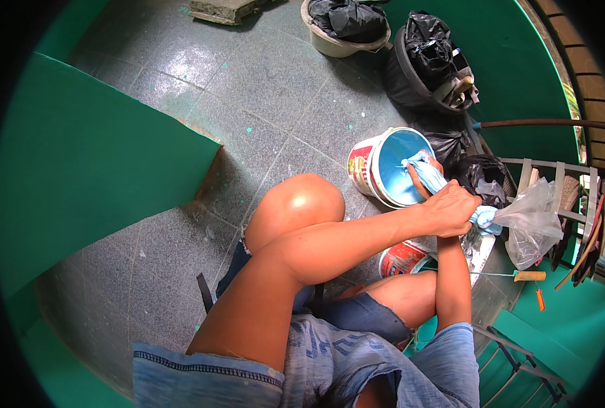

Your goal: The person pours a blue liquid from a plastic bag into a bucket, then uses a cloth to wipe the inside of the bucket and a smaller container. Finally, they stir the blue liquid in the bucket with their hand.

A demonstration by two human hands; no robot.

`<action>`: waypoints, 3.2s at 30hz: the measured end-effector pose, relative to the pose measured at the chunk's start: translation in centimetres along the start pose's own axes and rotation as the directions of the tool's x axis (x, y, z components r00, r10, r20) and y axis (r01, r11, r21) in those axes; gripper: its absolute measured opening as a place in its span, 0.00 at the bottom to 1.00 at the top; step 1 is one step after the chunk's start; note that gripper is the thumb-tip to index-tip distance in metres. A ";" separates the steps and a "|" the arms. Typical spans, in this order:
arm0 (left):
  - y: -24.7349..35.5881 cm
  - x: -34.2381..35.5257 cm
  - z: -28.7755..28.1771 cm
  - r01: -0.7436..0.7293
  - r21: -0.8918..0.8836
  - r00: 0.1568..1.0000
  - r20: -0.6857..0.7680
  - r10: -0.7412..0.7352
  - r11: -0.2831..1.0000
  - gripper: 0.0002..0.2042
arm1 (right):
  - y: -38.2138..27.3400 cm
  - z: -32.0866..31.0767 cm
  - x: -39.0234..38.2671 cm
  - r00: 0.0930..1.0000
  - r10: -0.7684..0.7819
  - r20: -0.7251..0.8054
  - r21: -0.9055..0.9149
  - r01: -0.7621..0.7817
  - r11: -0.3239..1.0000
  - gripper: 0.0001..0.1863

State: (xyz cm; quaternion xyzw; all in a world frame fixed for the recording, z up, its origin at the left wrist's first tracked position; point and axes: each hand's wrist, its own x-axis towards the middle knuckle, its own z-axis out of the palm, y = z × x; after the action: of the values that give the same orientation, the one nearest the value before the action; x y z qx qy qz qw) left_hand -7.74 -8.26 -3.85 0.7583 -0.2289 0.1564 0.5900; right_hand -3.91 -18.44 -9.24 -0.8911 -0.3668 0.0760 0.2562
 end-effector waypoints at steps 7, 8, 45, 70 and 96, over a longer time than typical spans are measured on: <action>0.0 0.0 -0.1 -0.003 -0.005 1.000 -0.018 0.003 1.000 0.10 | 0.4 0.2 0.0 1.000 -0.009 0.005 -0.016 0.009 1.000 0.20; 0.0 0.0 -0.1 -0.002 0.000 1.000 -0.012 0.002 1.000 0.10 | 0.5 0.2 0.0 1.000 -0.010 0.005 -0.016 0.010 1.000 0.20; 0.3 0.4 -0.7 0.028 -0.022 1.000 -0.003 -0.028 0.999 0.09 | 4.3 4.3 0.4 0.909 0.276 -0.313 0.474 -0.102 0.875 0.23; -2.5 2.2 -4.1 0.536 -0.075 0.840 -0.042 -0.540 0.841 0.14 | 5.7 2.1 -2.0 0.925 0.281 0.258 -0.253 -0.216 0.943 0.18; -4.5 3.4 -7.5 0.532 0.137 0.840 -0.208 -0.500 0.836 0.17 | 2.3 0.2 -0.4 0.792 0.385 0.473 -0.102 -0.385 0.917 0.26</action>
State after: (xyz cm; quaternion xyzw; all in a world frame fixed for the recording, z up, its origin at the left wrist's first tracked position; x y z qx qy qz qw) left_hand -2.24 -0.69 -3.92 0.8290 0.0497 0.0737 0.5522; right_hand -2.88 -20.03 -10.55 -0.8991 -0.2300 0.3468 0.1355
